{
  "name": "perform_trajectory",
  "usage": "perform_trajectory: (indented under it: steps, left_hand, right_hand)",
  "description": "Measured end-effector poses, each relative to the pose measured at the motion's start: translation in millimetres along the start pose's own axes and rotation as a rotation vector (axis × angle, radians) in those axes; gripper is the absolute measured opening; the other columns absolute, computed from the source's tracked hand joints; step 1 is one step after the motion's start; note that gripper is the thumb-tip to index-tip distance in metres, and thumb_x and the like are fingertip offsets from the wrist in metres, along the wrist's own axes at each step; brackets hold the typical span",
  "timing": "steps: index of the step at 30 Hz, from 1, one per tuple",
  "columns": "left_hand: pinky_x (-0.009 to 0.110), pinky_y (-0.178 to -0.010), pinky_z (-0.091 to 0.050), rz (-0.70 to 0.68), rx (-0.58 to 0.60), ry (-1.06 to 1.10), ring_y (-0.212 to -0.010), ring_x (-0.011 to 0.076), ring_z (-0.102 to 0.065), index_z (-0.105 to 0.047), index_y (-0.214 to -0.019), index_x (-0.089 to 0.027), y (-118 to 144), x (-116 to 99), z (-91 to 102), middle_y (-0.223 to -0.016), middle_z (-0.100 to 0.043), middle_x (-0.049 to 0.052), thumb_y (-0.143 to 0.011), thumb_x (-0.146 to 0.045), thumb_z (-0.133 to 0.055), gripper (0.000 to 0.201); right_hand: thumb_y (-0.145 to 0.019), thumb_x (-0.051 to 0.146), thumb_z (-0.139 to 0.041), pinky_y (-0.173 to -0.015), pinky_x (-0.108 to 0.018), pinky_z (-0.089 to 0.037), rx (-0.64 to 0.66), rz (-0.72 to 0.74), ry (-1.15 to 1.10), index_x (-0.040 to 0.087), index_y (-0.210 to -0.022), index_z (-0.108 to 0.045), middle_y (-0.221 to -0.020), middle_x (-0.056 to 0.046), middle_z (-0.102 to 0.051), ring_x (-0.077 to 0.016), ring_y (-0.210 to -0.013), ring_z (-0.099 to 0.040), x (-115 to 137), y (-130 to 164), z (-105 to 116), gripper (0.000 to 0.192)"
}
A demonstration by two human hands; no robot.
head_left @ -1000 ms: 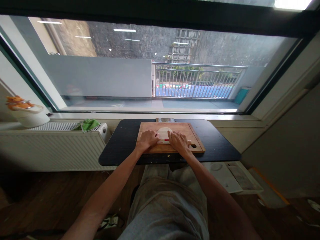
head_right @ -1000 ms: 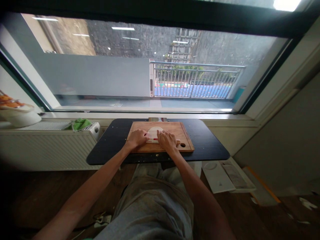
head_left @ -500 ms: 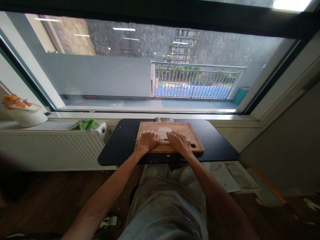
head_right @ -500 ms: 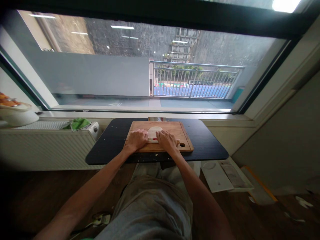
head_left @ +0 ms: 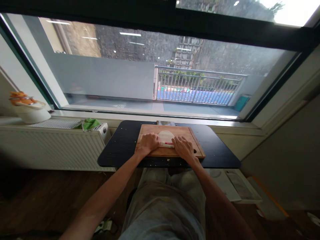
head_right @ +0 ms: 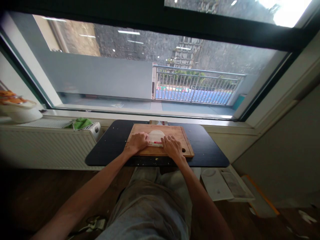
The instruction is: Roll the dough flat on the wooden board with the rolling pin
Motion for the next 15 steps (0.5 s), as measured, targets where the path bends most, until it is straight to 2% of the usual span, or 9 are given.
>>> perform_trajectory:
  steps: [4,15]
  left_hand:
    - [0.038,-0.097,-0.057,0.036,0.023,0.021,-0.108,0.0292,-0.079,-0.085,-0.107,-0.018,-4,3,-2.3,-0.117,-0.083,0.017,-0.106,-0.034,-0.042,0.046]
    - [0.036,-0.096,-0.057,0.072,0.001,-0.007,-0.108,0.0282,-0.079,-0.086,-0.105,-0.018,-6,5,-2.7,-0.116,-0.083,0.017,-0.108,-0.036,-0.041,0.048]
  right_hand:
    - [-0.119,0.038,-0.031,-0.096,-0.030,-0.047,0.012,-0.064,-0.013,0.021,-0.116,-0.077,-0.119,-0.013,-0.079,-0.0246,-0.120,-0.067,-1,-7,0,0.050]
    - [-0.119,0.035,-0.029,-0.100,-0.030,-0.050,0.013,-0.083,-0.078,0.019,-0.116,-0.080,-0.118,-0.016,-0.082,-0.0244,-0.118,-0.074,-2,-13,5,0.054]
Point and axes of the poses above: each hand's wrist, its own y-axis away from the middle knuckle, its own z-axis out of the back of the hand, x = y × z, the point moved 8 cm from there along -y, towards the middle knuckle
